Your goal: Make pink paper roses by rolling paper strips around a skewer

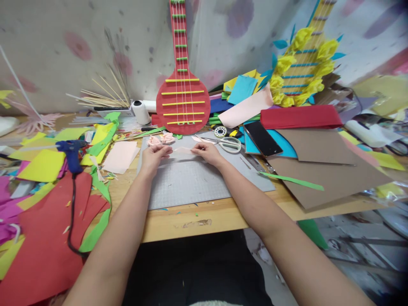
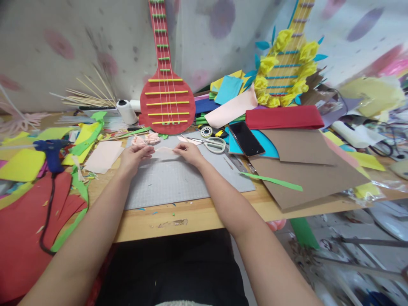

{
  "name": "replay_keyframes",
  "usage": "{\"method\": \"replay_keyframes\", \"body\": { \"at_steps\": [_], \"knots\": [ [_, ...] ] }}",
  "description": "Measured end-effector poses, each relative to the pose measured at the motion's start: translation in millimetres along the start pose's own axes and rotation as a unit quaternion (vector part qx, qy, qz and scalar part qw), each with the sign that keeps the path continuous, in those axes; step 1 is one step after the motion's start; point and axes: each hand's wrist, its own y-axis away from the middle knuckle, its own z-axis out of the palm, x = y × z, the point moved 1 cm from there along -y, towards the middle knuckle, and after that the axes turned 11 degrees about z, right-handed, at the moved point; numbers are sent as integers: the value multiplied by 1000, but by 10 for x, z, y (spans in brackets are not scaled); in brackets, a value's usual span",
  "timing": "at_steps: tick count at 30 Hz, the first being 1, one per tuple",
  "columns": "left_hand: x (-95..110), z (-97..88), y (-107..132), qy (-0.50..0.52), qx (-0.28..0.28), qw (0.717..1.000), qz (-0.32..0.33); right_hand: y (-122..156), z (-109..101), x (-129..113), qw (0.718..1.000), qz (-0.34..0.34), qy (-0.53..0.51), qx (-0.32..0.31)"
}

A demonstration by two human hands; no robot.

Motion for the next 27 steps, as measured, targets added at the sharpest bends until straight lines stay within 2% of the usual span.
{"method": "replay_keyframes", "body": {
  "at_steps": [2, 5, 7, 15, 21, 27],
  "knots": [
    [11, -4, -2, 9, -4, 1000, 17, -4, -27, -10, 1000, 0, -6, 9],
    [-12, 67, 31, 1, -56, 998, 28, 1, -17, -25, 1000, -4, -7, -9],
    [-43, 120, 58, -11, -69, 997, 20, 5, 8, -24, 1000, -10, -7, -26],
    [-37, 115, 78, -17, -51, 998, -19, -15, 46, 25, 1000, -17, -1, -19],
    [-6, 111, 95, 0, -68, 997, -44, 1, 32, -2, 1000, -13, -6, -10],
    [-60, 115, 74, -18, -62, 998, -22, -9, 40, 19, 1000, -22, -6, -9]
  ]
}}
